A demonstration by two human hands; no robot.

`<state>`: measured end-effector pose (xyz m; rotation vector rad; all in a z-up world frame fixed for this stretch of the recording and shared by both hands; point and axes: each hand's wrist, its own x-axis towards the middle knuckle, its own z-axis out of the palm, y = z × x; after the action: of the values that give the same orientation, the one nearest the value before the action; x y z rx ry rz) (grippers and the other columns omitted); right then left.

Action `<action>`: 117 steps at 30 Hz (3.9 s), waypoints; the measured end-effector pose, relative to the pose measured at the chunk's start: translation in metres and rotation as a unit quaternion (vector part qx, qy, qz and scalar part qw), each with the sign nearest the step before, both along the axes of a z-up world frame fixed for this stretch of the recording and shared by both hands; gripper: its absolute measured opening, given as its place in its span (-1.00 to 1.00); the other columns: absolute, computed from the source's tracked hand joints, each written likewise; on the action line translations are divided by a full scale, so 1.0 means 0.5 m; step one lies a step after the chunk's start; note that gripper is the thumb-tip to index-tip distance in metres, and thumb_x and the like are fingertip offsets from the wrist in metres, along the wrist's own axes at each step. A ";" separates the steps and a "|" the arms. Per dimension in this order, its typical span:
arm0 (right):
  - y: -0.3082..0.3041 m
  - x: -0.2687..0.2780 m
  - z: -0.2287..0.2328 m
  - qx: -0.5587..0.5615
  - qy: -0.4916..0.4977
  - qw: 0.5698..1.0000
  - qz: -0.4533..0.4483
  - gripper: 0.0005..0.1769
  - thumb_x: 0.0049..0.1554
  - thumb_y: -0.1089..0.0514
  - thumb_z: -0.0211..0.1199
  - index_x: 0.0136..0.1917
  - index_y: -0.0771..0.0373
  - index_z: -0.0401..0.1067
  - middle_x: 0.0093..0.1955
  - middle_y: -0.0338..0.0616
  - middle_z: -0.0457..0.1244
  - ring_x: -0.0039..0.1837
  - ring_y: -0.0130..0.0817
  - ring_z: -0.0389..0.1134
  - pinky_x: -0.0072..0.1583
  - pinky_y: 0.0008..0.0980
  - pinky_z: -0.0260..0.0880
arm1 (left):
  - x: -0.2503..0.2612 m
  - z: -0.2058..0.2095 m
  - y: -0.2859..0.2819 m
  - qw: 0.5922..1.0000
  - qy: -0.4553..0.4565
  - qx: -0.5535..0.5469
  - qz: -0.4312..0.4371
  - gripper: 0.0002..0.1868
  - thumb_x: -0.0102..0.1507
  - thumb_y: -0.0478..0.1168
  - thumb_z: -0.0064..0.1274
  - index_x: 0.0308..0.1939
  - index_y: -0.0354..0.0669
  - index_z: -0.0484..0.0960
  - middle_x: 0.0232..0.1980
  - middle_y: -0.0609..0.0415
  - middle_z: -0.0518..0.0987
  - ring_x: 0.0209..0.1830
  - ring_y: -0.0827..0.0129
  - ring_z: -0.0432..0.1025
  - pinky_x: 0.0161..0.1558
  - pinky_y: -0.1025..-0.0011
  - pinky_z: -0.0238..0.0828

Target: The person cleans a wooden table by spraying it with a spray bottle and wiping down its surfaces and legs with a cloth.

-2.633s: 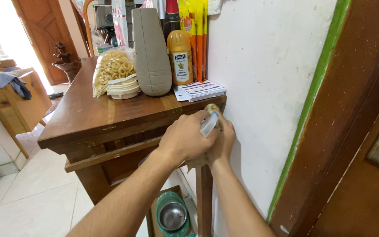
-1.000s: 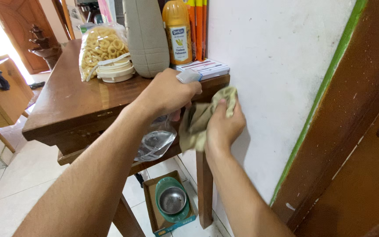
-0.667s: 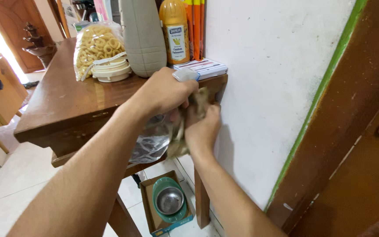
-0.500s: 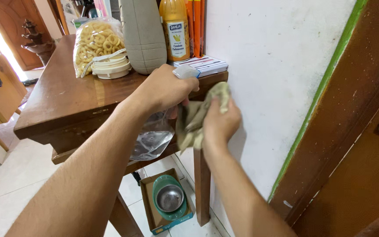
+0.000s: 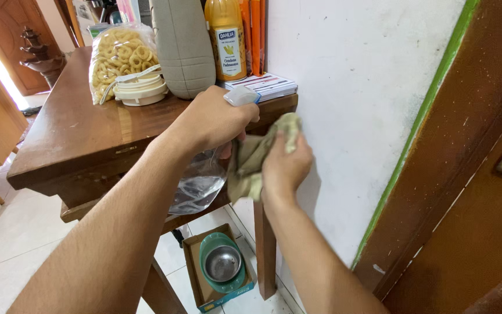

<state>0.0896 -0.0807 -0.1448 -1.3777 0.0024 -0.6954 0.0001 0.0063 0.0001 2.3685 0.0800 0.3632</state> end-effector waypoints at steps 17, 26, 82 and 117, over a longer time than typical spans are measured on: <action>0.002 0.034 0.042 0.107 0.001 0.990 0.089 -0.72 0.18 0.19 0.22 0.13 0.31 0.54 0.06 0.05 0.40 0.04 -0.21 0.42 0.08 -0.27 0.41 | 0.007 0.003 -0.014 0.999 0.013 0.032 0.005 -0.59 0.13 -0.08 0.02 -0.55 -0.43 0.63 -0.57 -0.12 0.62 -0.70 0.14 0.53 -0.47 0.26 0.48; -0.014 -0.018 0.003 -0.108 -0.093 0.989 0.045 -0.61 0.13 0.27 0.22 0.23 0.18 0.57 -0.04 0.06 0.32 0.00 -0.19 0.38 0.08 -0.22 0.40 | 0.010 0.006 -0.012 1.000 0.023 0.003 -0.011 -0.59 0.14 -0.06 0.04 -0.55 -0.43 0.63 -0.59 -0.13 0.60 -0.71 0.13 0.51 -0.52 0.24 0.44; 0.153 -0.221 0.019 0.085 -0.012 0.977 0.194 -0.65 0.20 0.23 0.16 0.25 0.29 0.47 0.15 -0.15 0.21 0.07 -0.33 0.39 0.07 -0.29 0.49 | -0.297 0.024 0.198 0.994 0.030 -0.003 0.102 -0.75 0.16 -0.10 0.07 -0.43 -0.24 0.55 -0.57 0.00 0.55 -0.76 0.23 0.41 -0.64 0.23 0.40; 0.376 -0.503 -0.018 -0.091 -0.195 0.951 0.223 -0.47 0.21 0.17 0.21 0.45 0.22 0.40 0.16 -0.11 0.15 0.09 -0.23 0.37 0.15 -0.25 0.51 | -0.513 -0.089 0.361 0.982 -0.080 -0.059 0.158 -0.73 0.20 -0.12 0.05 -0.26 -0.31 0.59 -0.49 0.02 0.61 -0.75 0.34 0.44 -0.63 0.33 0.36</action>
<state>-0.1617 0.1071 -0.1538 -1.3295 -0.6836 -0.5810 -0.2562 0.1867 -0.0443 2.1999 0.3944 0.6809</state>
